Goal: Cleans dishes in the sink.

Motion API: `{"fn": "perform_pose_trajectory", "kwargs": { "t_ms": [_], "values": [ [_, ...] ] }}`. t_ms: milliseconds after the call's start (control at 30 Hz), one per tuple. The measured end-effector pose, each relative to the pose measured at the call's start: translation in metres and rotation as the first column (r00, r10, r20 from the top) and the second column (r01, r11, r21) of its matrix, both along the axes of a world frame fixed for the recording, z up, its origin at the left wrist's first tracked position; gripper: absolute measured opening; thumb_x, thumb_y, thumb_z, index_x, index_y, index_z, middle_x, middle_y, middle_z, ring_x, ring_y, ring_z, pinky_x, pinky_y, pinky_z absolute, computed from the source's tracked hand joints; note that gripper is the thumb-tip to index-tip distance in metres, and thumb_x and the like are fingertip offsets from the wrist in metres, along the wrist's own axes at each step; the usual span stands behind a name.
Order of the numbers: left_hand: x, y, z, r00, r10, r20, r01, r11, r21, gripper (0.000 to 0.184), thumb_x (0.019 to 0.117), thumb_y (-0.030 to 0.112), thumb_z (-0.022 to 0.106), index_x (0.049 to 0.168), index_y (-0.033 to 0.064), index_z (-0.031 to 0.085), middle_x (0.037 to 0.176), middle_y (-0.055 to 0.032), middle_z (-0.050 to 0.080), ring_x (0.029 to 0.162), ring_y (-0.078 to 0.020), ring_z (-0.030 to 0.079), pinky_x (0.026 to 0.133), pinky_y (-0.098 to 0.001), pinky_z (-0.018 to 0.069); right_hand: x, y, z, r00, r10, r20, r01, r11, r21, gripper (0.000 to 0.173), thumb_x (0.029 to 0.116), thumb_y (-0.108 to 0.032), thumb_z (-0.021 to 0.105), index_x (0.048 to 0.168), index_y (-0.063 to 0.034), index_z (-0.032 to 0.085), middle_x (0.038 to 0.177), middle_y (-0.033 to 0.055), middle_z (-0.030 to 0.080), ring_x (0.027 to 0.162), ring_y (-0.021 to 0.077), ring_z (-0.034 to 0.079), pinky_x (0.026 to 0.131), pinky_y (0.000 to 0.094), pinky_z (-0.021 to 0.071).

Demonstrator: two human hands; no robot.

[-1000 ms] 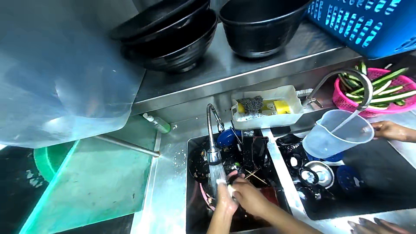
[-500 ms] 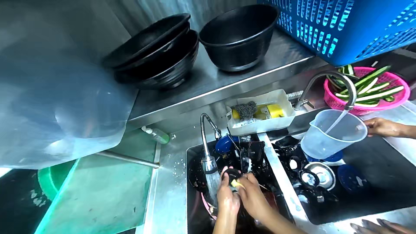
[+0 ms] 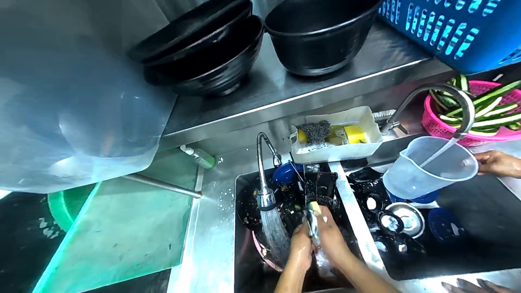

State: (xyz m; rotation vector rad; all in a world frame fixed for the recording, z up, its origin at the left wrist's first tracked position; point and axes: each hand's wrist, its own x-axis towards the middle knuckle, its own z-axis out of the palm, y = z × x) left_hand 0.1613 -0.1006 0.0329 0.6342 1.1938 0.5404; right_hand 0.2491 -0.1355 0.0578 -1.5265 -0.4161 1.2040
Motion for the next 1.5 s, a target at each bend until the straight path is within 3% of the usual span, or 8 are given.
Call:
{"fn": "perform_pose_trajectory", "kwargs": {
  "t_ms": [167,300,467,800,967,1100,1367,1500],
  "values": [
    [-0.013,0.005,-0.023,0.822,-0.199,-0.534,0.445,0.809,0.385,0.046,0.1091,0.033,0.045,0.095,-0.0033,0.069,0.084,-0.0135,0.068,0.081,-0.0229,0.068,0.081,-0.0447,0.0569,0.002,-0.026,-0.019,0.955,-0.012,0.298,0.012,1.0,0.0,0.054,0.0931,-0.02,0.068,0.138,-0.0015,0.046,0.114,0.0117,0.067,0.096,0.0157,0.07,0.085,0.0367,0.0607],
    [-0.06,0.043,-0.041,0.535,-0.517,-0.668,0.804,0.554,0.215,0.041,0.1089,0.035,0.045,0.12,0.0035,0.069,0.102,-0.0105,0.073,0.093,-0.0213,0.072,0.089,-0.0451,0.0602,0.074,-0.061,-0.039,0.847,-0.208,0.49,0.288,0.953,-0.094,0.046,0.0923,-0.011,0.065,0.134,0.0014,0.052,0.107,0.0153,0.067,0.085,0.0213,0.069,0.076,0.0425,0.0611],
    [-0.148,0.098,-0.102,0.645,-0.18,-0.743,0.419,0.896,0.146,0.043,0.1041,0.018,0.056,0.139,-0.0069,0.053,0.136,-0.0289,0.058,0.128,-0.0372,0.056,0.109,-0.0545,0.0449,0.164,-0.115,-0.109,0.845,-0.177,0.505,0.434,0.78,-0.452,0.059,0.0944,-0.015,0.066,0.144,0.0,0.04,0.118,0.0248,0.064,0.097,0.0353,0.069,0.083,0.0559,0.0582],
    [-0.143,0.164,-0.225,0.806,0.316,-0.5,-0.358,0.934,0.013,0.062,0.1015,0.058,0.053,0.133,0.0049,0.057,0.105,-0.0208,0.065,0.081,-0.0293,0.061,0.068,-0.0511,0.0527,0.161,-0.129,-0.109,0.897,0.022,0.442,0.249,0.801,-0.545,0.05,0.0964,-0.022,0.068,0.141,-0.0058,0.051,0.112,0.022,0.067,0.092,0.0341,0.068,0.08,0.0577,0.0566],
    [-0.099,0.167,-0.112,0.518,-0.025,-0.855,-0.039,0.998,-0.053,0.047,0.1035,0.033,0.06,0.134,-0.004,0.06,0.132,-0.0255,0.063,0.122,-0.0364,0.062,0.103,-0.0526,0.0492,0.157,-0.13,-0.093,0.885,0.163,0.436,0.115,0.831,-0.544,0.051,0.0942,-0.023,0.069,0.139,-0.005,0.053,0.109,0.0224,0.067,0.088,0.035,0.069,0.078,0.0579,0.0566],
    [-0.107,0.136,-0.097,0.396,0.189,-0.899,0.149,0.952,0.266,0.031,0.0953,0.019,0.067,0.116,-0.0046,0.063,0.111,-0.0261,0.068,0.106,-0.0404,0.066,0.093,-0.0595,0.0513,0.139,-0.118,-0.066,0.783,0.097,0.615,0.188,0.905,-0.382,0.049,0.0948,-0.025,0.067,0.135,-0.0007,0.054,0.11,0.0219,0.067,0.091,0.0324,0.068,0.08,0.0562,0.057],
    [-0.12,0.017,-0.039,0.877,0.221,-0.427,-0.163,0.972,0.168,0.039,0.1033,0.013,0.05,0.14,-0.0017,0.051,0.12,-0.0224,0.062,0.098,-0.028,0.064,0.078,-0.0508,0.0565,0.027,-0.04,-0.009,0.636,0.31,0.707,-0.348,0.933,-0.097,0.037,0.0983,-0.04,0.066,0.125,-0.0151,0.071,0.135,0.0152,0.06,0.126,0.0275,0.058,0.105,0.0444,0.0524],
    [-0.061,0.002,-0.005,0.883,0.464,0.072,-0.446,0.877,-0.177,0.027,0.1032,0.034,0.043,0.112,0.0122,0.057,0.093,-0.0083,0.069,0.083,-0.0211,0.07,0.071,-0.0461,0.0601,-0.039,-0.009,-0.02,0.455,0.612,0.647,-0.588,0.752,-0.298,0.033,0.1044,-0.032,0.054,0.126,-0.0123,0.069,0.139,0.0161,0.059,0.135,0.0352,0.052,0.11,0.0517,0.0476]
  ]
}}
